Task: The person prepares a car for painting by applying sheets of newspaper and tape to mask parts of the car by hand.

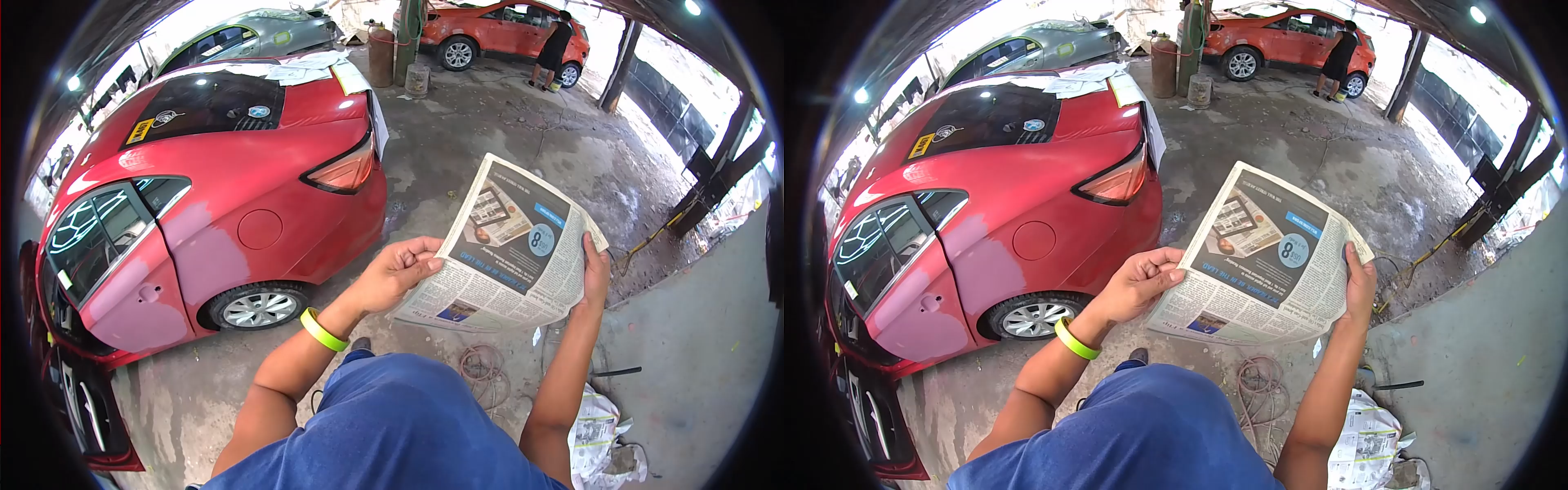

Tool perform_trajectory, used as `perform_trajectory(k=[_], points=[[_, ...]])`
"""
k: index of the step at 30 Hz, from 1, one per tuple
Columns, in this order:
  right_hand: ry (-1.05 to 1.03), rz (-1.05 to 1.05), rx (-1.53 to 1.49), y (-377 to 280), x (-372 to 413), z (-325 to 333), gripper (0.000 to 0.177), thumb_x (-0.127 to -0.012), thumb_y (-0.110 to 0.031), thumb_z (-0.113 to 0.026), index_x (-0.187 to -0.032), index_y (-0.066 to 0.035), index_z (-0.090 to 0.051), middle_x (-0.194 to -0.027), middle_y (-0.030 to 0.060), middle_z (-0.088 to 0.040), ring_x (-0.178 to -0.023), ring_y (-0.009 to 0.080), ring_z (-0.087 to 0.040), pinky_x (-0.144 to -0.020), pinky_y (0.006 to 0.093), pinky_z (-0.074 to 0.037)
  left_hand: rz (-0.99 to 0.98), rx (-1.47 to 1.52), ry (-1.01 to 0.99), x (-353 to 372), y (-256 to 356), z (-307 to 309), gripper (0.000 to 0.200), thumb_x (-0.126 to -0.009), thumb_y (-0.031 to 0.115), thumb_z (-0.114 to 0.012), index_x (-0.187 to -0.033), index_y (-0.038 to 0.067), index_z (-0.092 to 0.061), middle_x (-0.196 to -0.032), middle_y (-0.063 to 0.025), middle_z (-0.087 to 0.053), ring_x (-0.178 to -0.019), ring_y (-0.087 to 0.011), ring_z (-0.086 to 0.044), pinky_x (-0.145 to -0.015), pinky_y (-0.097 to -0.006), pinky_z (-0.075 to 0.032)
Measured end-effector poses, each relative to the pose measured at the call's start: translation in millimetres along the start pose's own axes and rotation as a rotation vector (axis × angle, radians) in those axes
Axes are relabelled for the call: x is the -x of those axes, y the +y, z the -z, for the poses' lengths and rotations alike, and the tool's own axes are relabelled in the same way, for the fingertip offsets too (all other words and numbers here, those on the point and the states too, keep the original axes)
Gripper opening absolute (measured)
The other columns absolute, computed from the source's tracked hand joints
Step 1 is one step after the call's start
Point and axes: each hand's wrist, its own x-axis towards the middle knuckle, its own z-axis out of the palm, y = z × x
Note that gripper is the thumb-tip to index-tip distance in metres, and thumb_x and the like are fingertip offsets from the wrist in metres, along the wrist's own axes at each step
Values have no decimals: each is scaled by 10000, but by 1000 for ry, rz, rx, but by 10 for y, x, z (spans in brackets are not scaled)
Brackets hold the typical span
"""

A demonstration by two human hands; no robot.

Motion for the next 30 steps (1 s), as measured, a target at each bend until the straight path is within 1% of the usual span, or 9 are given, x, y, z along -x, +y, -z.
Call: perform_trajectory(k=[6,12,17,19,21,22,26,28,30], points=[[21,26,-35,-3,92,-77,280,-1096,-172,-666,-1273,38,-725,-1108,150,-810,-879,194,-803,-731,312,-659,-44,-168,105,2,-83,33,278,-1148,176,-605,-1335,-7,-699,-1146,-33,-782,-1020,-67,-698,-904,-250,-549],[42,-44,-10,116,42,96,314,-1092,-183,-675,-1311,40,-709,-1176,131,-791,-956,183,-783,-804,305,-635,-12,166,178,-31,-30,-100,270,-1156,211,-597,-1303,12,-707,-1108,-13,-766,-976,-38,-671,-875,-246,-537],[152,-41,111,316,-148,414,366,-1078,-246,-681,-1277,59,-723,-1181,160,-783,-1047,244,-778,-904,379,-632,-38,-211,215,19,-249,100,151,-1078,110,-719,-1192,13,-696,-983,42,-747,-910,0,-633,-814,-198,-503],[52,-128,-56,208,-56,148,405,-1068,-265,-689,-1298,69,-702,-1230,154,-761,-1083,257,-760,-944,393,-610,53,-311,293,72,-452,396,224,-1076,145,-723,-1249,7,-688,-1114,-48,-774,-1017,-89,-701,-894,-265,-547],[47,-69,59,105,176,-506,407,-1069,-258,-696,-1307,72,-685,-1240,142,-751,-1056,242,-759,-946,385,-607,-165,-807,690,228,-746,511,370,-1066,192,-732,-1375,8,-646,-1315,-175,-734,-1244,-226,-700,-1023,-365,-554],[9,-61,152,244,232,-796,375,-1067,-264,-705,-1251,63,-706,-1191,135,-759,-1011,211,-743,-903,364,-592,-193,-967,688,340,-749,519,526,-1061,220,-729,-1515,21,-553,-1487,-260,-624,-1434,-316,-596,-1134,-434,-507],[-275,-34,692,829,710,-2022,344,-1099,-283,-693,-1022,48,-747,-862,72,-756,-760,115,-644,-689,314,-516,-210,-415,561,615,-589,203,560,-1123,288,-647,-1621,82,-496,-1470,-134,-649,-1384,-262,-609,-1111,-414,-518],[-583,108,567,1298,891,-2531,357,-1089,-255,-684,-1209,81,-710,-1126,165,-753,-939,199,-699,-786,329,-548,-310,-196,653,623,-614,266,544,-1136,320,-624,-1623,107,-511,-1416,-92,-674,-1292,-204,-654,-1030,-380,-562],[-790,291,605,1491,874,-2983,410,-1075,-208,-688,-1371,74,-656,-1340,182,-683,-1109,228,-687,-875,331,-565,-200,-165,743,819,-379,650,539,-1151,328,-594,-1632,104,-498,-1418,-71,-664,-1240,-157,-662,-999,-352,-571]])
